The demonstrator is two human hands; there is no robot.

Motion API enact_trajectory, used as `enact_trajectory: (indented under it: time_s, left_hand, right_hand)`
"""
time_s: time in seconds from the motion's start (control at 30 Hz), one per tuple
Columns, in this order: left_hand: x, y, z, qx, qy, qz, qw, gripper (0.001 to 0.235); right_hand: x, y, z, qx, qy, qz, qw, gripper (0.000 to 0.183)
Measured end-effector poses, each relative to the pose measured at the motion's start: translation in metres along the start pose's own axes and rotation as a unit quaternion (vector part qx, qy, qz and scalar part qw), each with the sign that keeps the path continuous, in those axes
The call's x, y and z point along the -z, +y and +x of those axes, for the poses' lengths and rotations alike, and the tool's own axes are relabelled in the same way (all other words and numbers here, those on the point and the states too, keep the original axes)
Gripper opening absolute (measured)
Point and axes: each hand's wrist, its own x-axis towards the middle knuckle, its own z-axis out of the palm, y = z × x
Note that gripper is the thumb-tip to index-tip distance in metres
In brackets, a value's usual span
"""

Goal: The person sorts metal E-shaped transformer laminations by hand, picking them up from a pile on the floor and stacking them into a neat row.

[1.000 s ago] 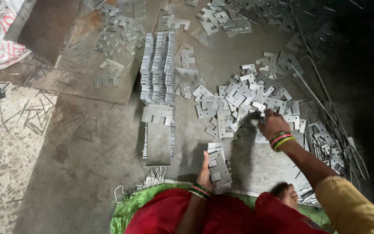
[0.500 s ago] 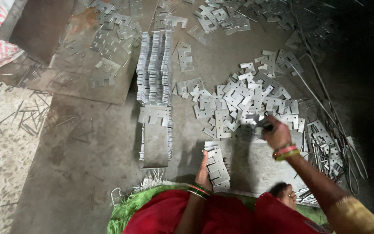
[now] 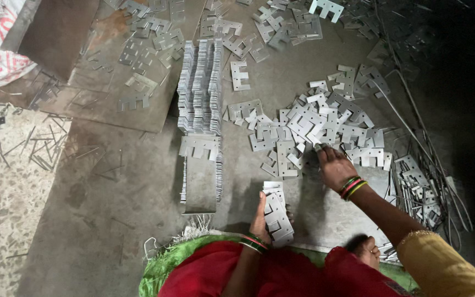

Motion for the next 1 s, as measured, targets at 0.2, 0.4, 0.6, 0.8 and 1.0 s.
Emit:
enact_trajectory:
  time_s: [0.2, 0.4, 0.6, 0.8, 1.0]
  left_hand:
    - [0.011, -0.011, 0.011, -0.017, 0.005, -0.062, 0.998, 0.054]
    - [0.039, -0.026, 0.031, -0.036, 0.003, -0.063, 0.997, 0.039]
    - [0.012, -0.002, 0.001, -0.022, 0.029, 0.041, 0.999, 0.033]
    - [0.01, 0.002, 0.006, 0.019, 0.021, -0.048, 0.998, 0.041]
    - [0.01, -0.006, 0.009, -0.056, 0.068, -0.011, 0.996, 0.045]
  right_hand:
    - [0.03, -0.015, -0.045, -0.093, -0.081, 0.04, 0.992, 0.04]
    - [0.032, -0.031, -0.04, 0.116, -0.048, 0.459, 0.879, 0.042]
    - [0.031, -0.028, 0.018, 0.191, 0.141, -0.041, 0.971, 0.073]
    - [0.025, -0.019, -0.01, 0.212, 0.043, -0.169, 0.962, 0.08]
    - [0.058, -0.041, -0.046, -0.068, -0.09, 0.113, 0.987, 0.036]
